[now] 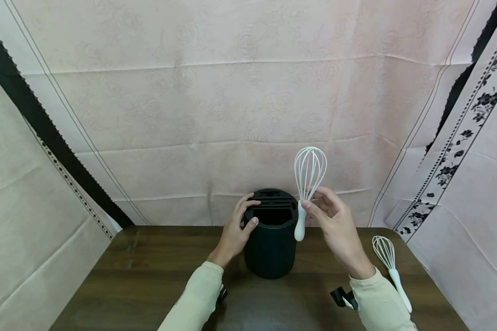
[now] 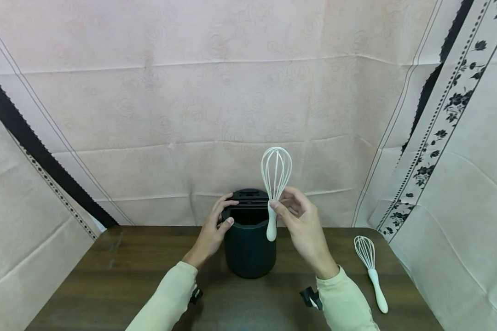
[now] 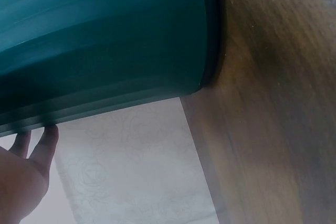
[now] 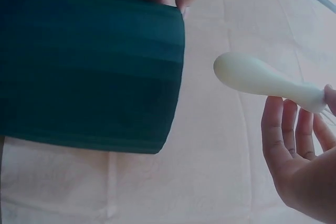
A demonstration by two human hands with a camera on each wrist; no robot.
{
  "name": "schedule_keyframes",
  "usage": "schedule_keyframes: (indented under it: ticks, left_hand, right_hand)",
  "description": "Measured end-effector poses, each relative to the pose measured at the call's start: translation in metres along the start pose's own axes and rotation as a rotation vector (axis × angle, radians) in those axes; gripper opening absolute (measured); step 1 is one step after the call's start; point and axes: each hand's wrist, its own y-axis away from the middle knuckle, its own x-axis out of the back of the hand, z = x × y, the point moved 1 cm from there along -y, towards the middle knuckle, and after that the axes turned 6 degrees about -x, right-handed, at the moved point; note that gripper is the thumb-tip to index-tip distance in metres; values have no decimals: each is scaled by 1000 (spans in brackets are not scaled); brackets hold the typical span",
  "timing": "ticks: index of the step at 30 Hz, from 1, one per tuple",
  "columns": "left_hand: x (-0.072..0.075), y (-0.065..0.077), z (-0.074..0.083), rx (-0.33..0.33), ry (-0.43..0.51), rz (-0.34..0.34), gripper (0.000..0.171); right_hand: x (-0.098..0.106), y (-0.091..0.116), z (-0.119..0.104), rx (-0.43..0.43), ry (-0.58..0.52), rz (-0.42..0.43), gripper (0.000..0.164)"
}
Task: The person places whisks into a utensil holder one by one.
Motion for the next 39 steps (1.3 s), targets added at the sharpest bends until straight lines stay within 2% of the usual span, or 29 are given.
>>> schedule_keyframes:
  ticks: [15, 27, 39]
  left_hand:
    - [-1, 1, 0, -11, 4, 8, 41]
    - [1, 4, 1, -13, -13, 29, 41]
    - [-1, 4, 1, -21, -17, 27, 41]
  right_hand:
    - [-14, -22, -14, 17, -27, -12, 34]
    - [-23, -39, -7, 51, -102, -12, 37]
    - [-41, -54, 12, 101, -71, 1, 35]
